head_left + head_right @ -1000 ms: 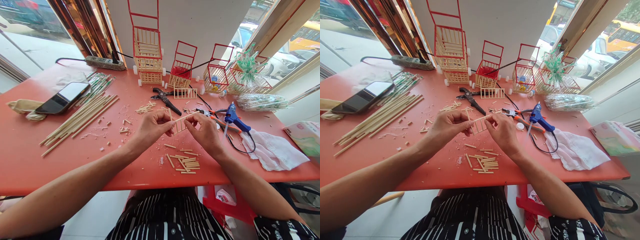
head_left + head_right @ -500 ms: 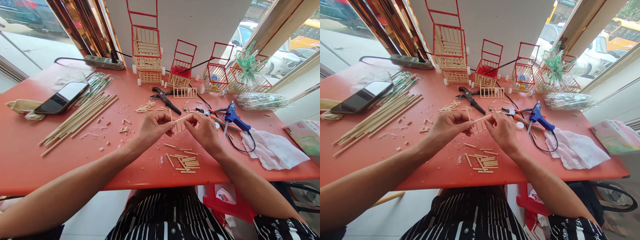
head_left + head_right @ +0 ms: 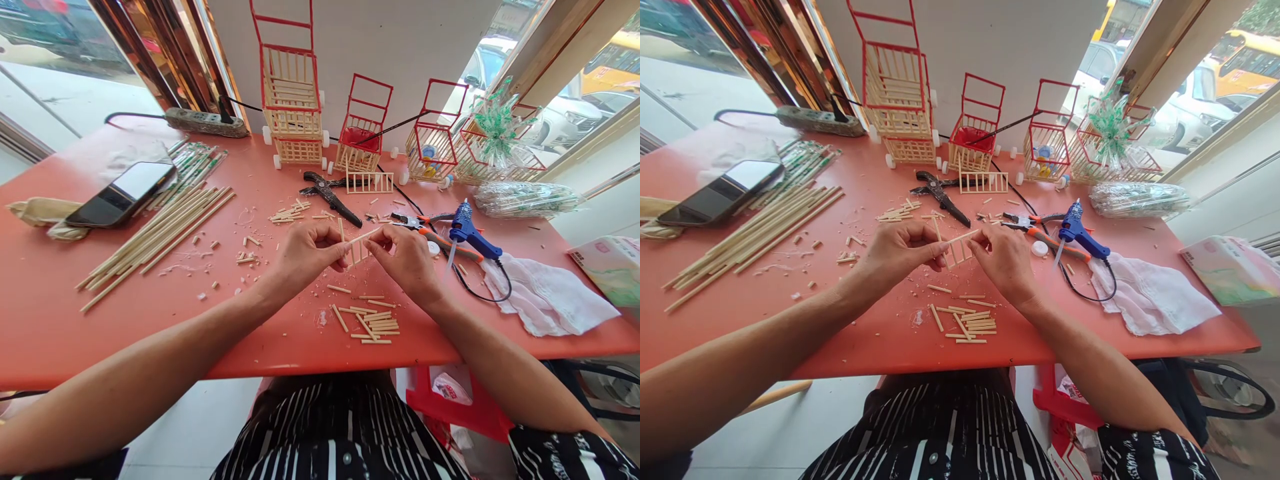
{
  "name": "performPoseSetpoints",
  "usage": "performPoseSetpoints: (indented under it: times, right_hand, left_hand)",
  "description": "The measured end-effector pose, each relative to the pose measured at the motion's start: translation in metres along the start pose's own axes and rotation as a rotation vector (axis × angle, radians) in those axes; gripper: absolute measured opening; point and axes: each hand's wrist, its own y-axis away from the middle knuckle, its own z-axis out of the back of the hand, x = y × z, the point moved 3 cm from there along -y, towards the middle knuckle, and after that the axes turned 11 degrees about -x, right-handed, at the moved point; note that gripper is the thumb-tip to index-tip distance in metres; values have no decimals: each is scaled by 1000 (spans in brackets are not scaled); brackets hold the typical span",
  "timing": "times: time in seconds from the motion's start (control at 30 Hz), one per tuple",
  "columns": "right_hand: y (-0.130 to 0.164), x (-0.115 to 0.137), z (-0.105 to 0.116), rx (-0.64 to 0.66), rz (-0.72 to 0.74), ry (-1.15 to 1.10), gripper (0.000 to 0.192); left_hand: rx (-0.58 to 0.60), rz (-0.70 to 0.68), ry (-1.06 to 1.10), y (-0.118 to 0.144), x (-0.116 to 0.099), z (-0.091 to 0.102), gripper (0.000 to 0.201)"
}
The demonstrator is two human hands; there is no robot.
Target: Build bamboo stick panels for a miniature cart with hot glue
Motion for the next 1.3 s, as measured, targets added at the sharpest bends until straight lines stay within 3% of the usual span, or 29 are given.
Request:
performPoseSetpoints:
  times: [0.83, 1.3]
  right_hand:
    - [1, -6, -3, 51, 64, 29, 13]
    - [0, -12, -6, 117, 140, 94, 26]
  left_hand:
    - [2, 1, -7, -2, -1, 1, 18]
    - [-16, 39, -4, -3, 1, 2, 17]
